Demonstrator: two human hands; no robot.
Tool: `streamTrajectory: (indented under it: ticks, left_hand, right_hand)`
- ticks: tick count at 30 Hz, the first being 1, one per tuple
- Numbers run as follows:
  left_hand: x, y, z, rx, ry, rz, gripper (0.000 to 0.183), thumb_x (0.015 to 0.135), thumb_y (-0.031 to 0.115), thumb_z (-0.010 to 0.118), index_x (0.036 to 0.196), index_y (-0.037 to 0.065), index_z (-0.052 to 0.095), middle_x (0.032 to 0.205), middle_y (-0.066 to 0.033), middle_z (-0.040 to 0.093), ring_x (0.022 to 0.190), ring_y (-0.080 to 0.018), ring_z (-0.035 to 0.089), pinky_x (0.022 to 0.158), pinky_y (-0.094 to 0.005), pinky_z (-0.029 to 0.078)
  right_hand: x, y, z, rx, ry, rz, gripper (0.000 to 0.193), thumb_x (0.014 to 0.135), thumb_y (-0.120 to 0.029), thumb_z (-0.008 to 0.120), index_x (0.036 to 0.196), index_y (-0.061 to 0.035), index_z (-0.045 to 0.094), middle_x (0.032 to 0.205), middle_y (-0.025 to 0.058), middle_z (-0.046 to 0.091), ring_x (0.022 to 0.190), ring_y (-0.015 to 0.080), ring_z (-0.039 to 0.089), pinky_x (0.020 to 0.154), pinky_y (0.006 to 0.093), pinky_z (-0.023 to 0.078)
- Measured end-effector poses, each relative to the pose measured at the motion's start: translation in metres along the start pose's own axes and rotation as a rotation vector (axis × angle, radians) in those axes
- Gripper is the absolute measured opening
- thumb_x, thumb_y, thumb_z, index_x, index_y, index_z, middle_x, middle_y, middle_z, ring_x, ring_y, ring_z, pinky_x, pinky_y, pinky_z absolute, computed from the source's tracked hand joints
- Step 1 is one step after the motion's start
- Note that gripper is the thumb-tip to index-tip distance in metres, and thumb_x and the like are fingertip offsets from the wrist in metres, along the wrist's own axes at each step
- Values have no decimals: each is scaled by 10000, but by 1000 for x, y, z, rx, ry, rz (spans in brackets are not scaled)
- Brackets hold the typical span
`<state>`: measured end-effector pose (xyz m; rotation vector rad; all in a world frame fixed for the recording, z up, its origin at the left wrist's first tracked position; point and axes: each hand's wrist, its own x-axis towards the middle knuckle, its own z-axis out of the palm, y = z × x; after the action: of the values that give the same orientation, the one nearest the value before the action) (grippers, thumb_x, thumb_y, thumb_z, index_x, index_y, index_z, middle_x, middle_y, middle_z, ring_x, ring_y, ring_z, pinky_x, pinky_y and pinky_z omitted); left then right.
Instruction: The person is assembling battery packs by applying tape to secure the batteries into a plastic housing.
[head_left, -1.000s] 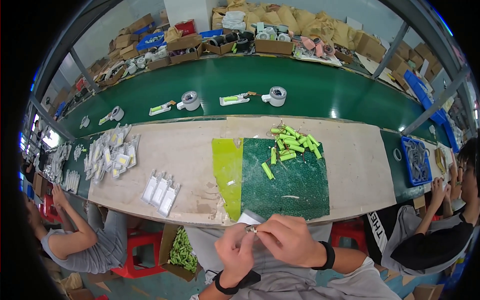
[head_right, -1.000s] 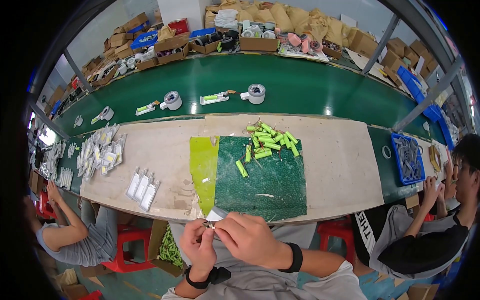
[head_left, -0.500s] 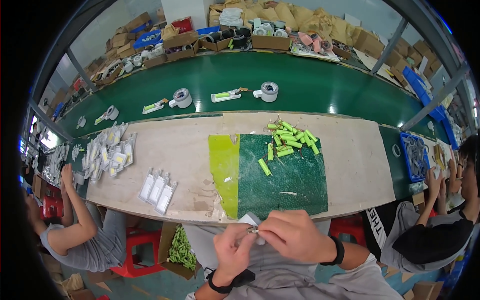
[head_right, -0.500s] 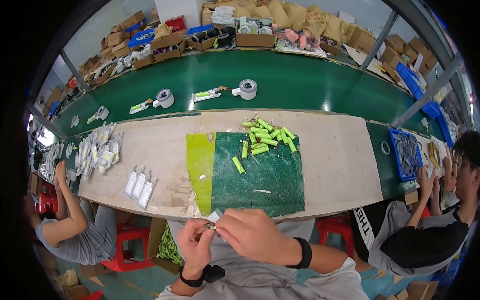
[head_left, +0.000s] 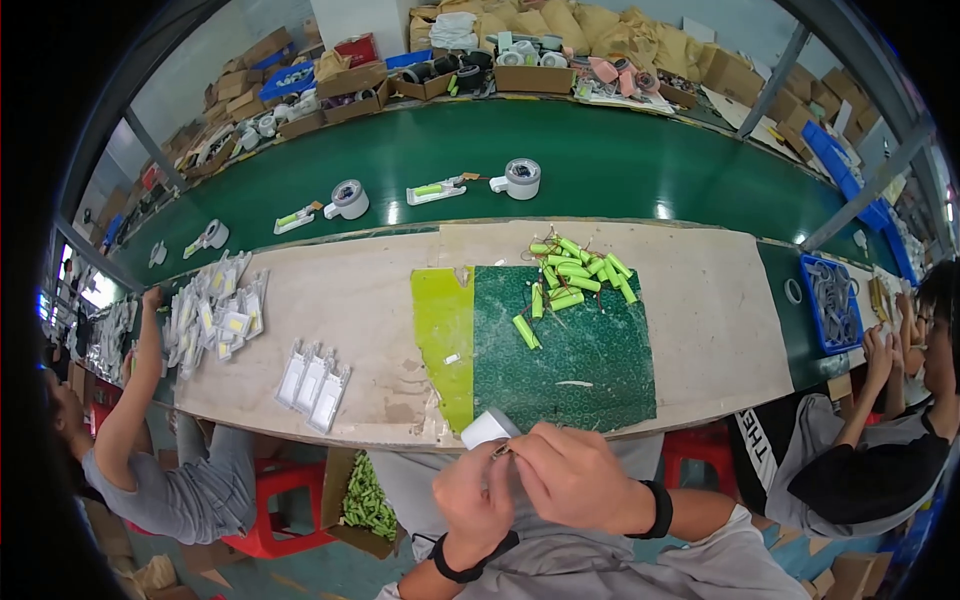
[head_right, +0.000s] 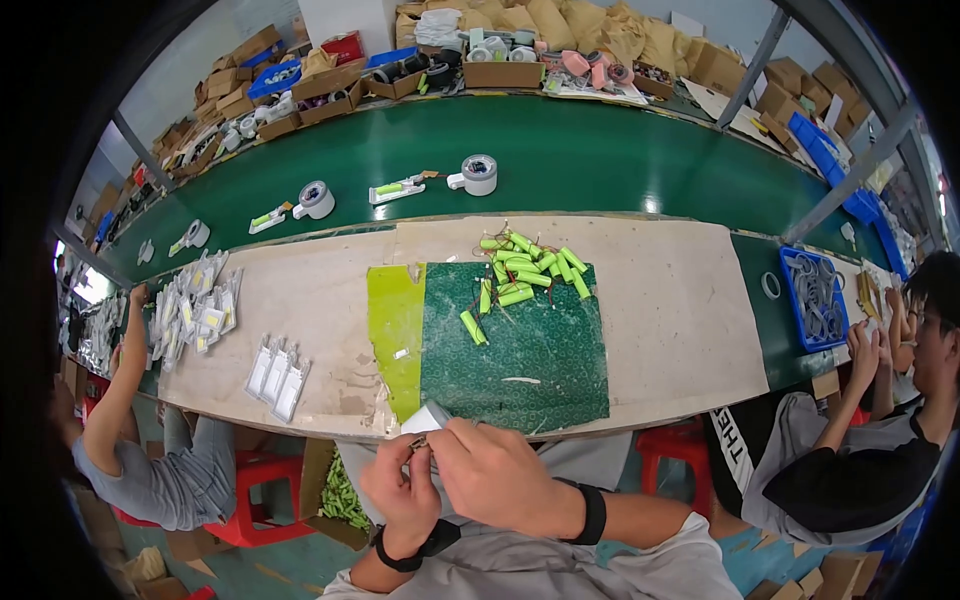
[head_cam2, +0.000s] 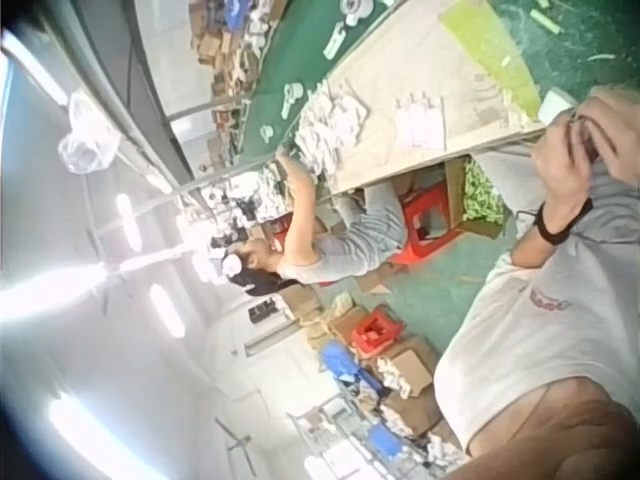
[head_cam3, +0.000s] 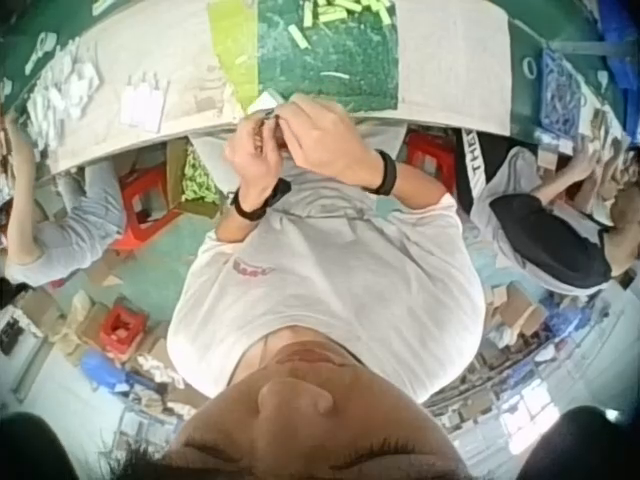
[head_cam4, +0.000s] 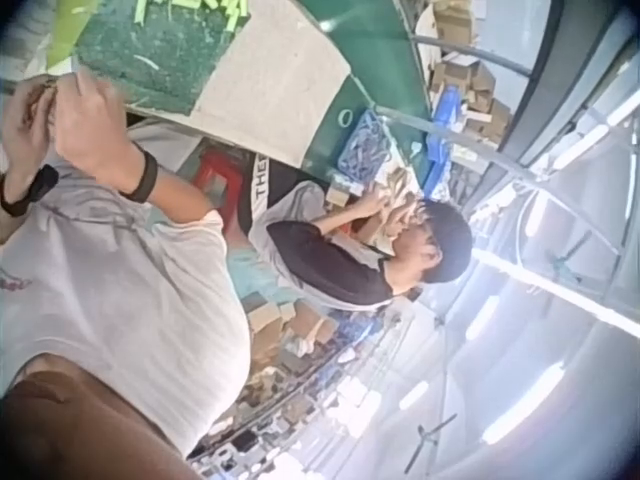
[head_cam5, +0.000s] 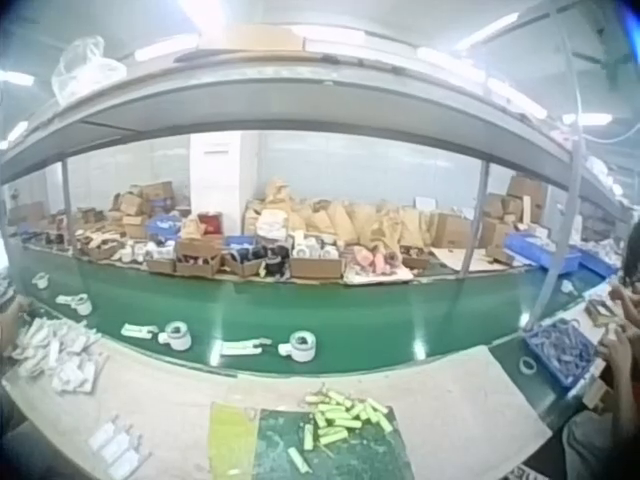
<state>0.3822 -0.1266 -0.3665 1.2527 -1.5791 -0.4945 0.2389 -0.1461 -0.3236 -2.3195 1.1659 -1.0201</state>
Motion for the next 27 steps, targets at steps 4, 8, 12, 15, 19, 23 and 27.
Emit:
streamTrajectory:
  ticks: [4,8,12,15,19,23,27]
  left_hand:
    - [-5,2,7,106,82,56,100,874,81,621,888,-17,622,714,-134,634,563,-210,596,514,-305,431]
    - [-5,2,13,36,104,9,102,906,81,581,928,-13,616,694,-116,610,559,-192,568,516,-301,421]
    - [4,-14,10,-250,134,-234,106,933,111,588,969,12,581,674,-87,574,544,-175,530,533,-307,424]
    - [26,-24,-7,-1114,-77,-148,97,925,88,576,945,50,489,704,-101,603,631,-212,565,698,-421,458]
    - [40,-32,-8,-1444,-147,-87,250,968,295,567,898,119,403,671,-39,475,568,-196,488,740,-370,371]
    - [35,-41,-19,-1426,72,-240,276,978,405,514,1008,134,479,993,-92,536,799,-249,547,792,-405,421]
    - [14,-53,-46,-1582,-139,-714,319,944,369,583,1062,75,549,1034,-134,591,841,-268,595,661,-414,501]
  right_hand:
    - [0,-6,7,-19,59,11,138,743,-64,628,861,-11,579,736,101,497,572,261,564,493,361,472]
    - [-1,-10,5,-41,53,48,128,787,-68,607,893,4,598,764,107,528,592,279,582,511,359,481]
    - [15,24,-23,536,-289,255,277,932,-183,581,1120,17,617,1005,118,637,853,304,648,689,343,519]
    - [11,83,-8,555,-113,23,412,942,-216,598,1285,-1,522,1203,122,590,1107,238,584,867,333,501]
    - [9,80,10,1297,-428,420,668,880,-152,683,1433,-41,327,1429,107,416,1273,197,452,1049,347,402]
    - [31,49,-3,969,-304,351,773,753,-84,784,1407,-41,374,1391,125,480,1233,218,528,991,366,471]
    - [61,26,-33,455,-139,154,759,687,-115,820,1350,-42,459,1284,174,573,1142,285,612,956,354,484]
